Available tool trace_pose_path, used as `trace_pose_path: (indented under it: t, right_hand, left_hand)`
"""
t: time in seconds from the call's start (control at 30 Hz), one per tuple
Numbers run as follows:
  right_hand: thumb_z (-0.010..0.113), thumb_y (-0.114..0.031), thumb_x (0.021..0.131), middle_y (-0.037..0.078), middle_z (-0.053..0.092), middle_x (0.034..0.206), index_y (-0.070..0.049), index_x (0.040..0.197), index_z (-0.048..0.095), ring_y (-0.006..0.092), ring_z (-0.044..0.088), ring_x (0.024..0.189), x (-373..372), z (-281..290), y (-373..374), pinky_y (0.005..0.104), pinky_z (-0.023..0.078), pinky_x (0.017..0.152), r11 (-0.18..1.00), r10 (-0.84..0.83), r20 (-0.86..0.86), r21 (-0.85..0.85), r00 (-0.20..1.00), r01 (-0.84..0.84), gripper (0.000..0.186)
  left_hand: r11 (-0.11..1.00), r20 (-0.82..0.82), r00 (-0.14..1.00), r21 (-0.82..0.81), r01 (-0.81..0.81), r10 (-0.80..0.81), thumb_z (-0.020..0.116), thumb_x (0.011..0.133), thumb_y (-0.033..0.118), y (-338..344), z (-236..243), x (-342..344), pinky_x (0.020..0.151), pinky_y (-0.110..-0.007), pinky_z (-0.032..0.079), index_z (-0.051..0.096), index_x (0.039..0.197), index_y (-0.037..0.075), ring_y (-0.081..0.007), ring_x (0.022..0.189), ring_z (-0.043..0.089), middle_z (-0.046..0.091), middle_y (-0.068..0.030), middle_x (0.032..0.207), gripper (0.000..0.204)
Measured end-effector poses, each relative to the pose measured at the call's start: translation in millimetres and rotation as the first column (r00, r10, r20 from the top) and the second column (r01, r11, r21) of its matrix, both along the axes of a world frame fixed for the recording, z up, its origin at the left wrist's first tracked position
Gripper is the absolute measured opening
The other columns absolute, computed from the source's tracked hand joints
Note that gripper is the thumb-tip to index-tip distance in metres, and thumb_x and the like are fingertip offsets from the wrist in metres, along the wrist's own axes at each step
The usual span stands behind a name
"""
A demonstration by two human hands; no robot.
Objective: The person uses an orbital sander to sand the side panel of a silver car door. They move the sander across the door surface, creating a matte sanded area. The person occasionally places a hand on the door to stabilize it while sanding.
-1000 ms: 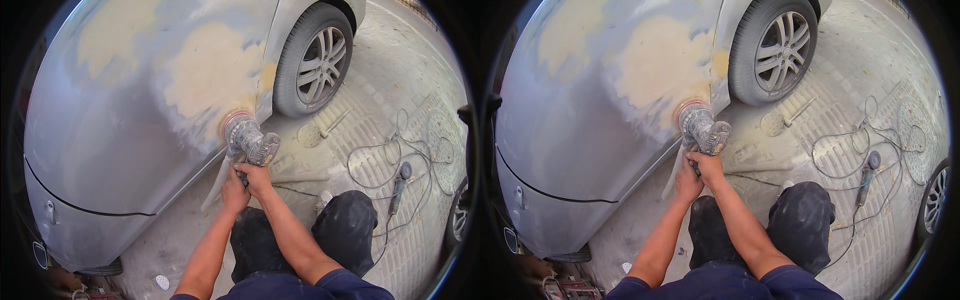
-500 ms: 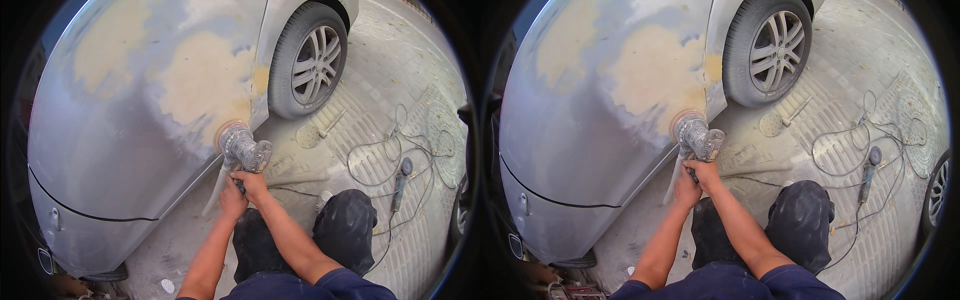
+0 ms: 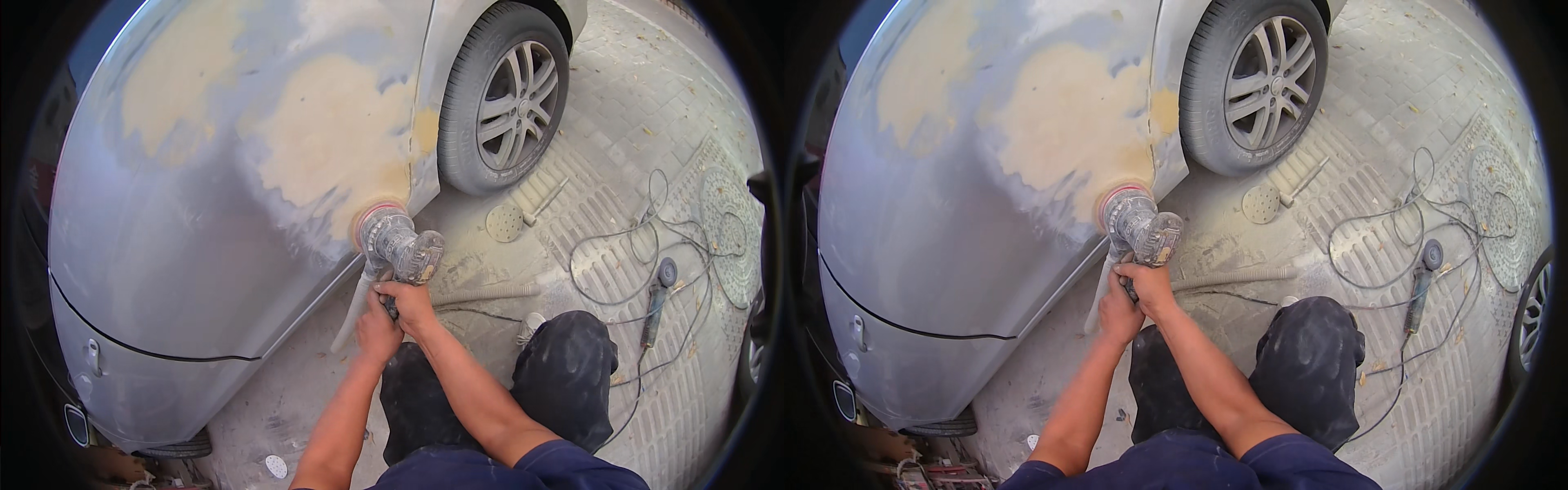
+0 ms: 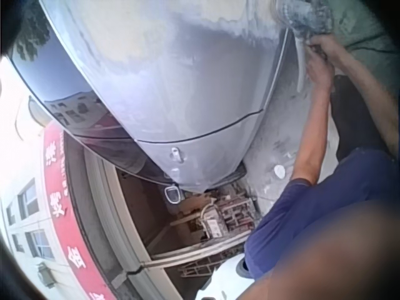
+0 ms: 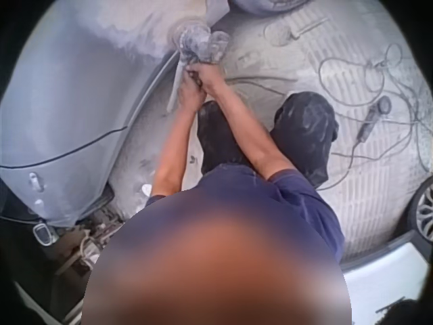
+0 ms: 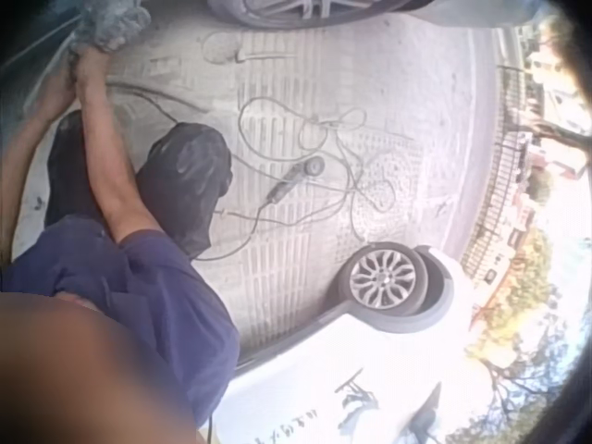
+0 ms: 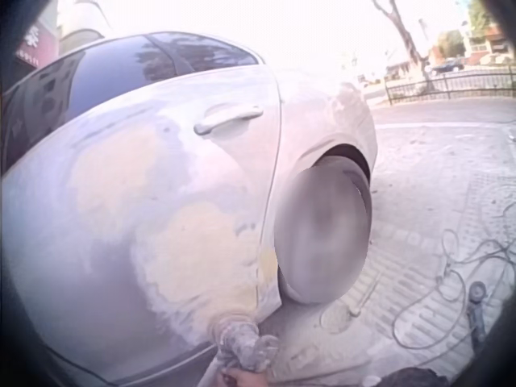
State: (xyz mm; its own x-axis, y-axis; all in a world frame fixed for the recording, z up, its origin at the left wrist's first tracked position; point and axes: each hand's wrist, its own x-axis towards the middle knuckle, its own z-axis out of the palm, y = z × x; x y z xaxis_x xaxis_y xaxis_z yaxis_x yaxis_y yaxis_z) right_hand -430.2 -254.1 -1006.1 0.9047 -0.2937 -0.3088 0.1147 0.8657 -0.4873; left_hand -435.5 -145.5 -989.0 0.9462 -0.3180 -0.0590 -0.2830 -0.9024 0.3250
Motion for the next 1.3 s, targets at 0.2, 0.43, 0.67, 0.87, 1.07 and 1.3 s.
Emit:
trace_pose_path:
  t: [0.2,0.43,0.67,0.87,1.07,1.3]
  right_hand:
    - [0.076,0.009,0.080,0.004,0.067,0.077,-0.003,0.086,0.068,0.0147,0.062,0.065,5,0,-2,0.0309,0.050,0.062,1.000,0.004,0.209,-0.012,0.978,-0.001,0.016]
    - [0.071,0.008,0.084,0.005,0.066,0.081,-0.002,0.091,0.067,0.0155,0.062,0.069,1,2,-4,0.0308,0.050,0.066,0.999,0.016,0.095,0.043,0.995,-0.020,0.013]
    - [0.073,0.008,0.082,0.004,0.065,0.077,-0.004,0.086,0.068,0.0149,0.061,0.066,6,13,-12,0.0300,0.049,0.064,0.995,0.003,0.168,0.095,0.986,-0.019,0.014]
    - [0.073,0.007,0.085,0.004,0.066,0.080,-0.003,0.089,0.068,0.0146,0.063,0.069,0,22,5,0.0287,0.051,0.067,0.987,0.091,0.217,0.113,0.972,-0.117,0.012]
    - [0.070,0.006,0.085,0.005,0.068,0.081,-0.004,0.090,0.070,0.0161,0.065,0.072,13,33,-14,0.0299,0.053,0.068,0.965,-0.048,0.264,0.263,0.963,-0.023,0.011]
    - [0.068,0.004,0.089,0.004,0.069,0.084,-0.004,0.094,0.070,0.0162,0.066,0.072,17,49,-14,0.0304,0.054,0.069,0.924,0.022,0.267,0.362,0.963,-0.121,0.010]
  left_hand:
    - [0.996,0.217,0.974,-0.060,0.073,-0.058,0.078,0.086,0.019,-2,-6,8,0.080,-0.064,0.053,0.028,0.158,0.007,-0.0519,0.093,0.071,0.075,-0.0284,0.101,0.088]
    - [0.991,0.170,0.977,0.065,0.116,-0.126,0.077,0.085,0.016,-1,0,4,0.078,-0.063,0.054,0.026,0.161,0.007,-0.0514,0.090,0.072,0.076,-0.0272,0.097,0.092]
    - [0.988,0.270,0.951,0.055,0.144,-0.153,0.077,0.085,0.015,-8,14,11,0.076,-0.062,0.054,0.021,0.163,0.003,-0.0495,0.086,0.073,0.076,-0.0265,0.097,0.097]
    - [0.991,0.260,0.956,0.040,0.131,-0.137,0.076,0.087,0.015,1,39,-5,0.080,-0.059,0.056,0.021,0.164,0.005,-0.0482,0.094,0.073,0.074,-0.0258,0.116,0.095]
    - [0.956,0.251,0.940,0.234,0.175,-0.233,0.077,0.084,0.011,-19,66,12,0.078,-0.055,0.058,0.019,0.164,-0.005,-0.0486,0.089,0.075,0.076,-0.0281,0.108,0.100]
    - [0.943,0.324,0.903,0.270,0.196,-0.280,0.076,0.082,0.008,-23,94,13,0.074,-0.056,0.059,0.022,0.164,-0.004,-0.0480,0.083,0.075,0.076,-0.0281,0.098,0.099]
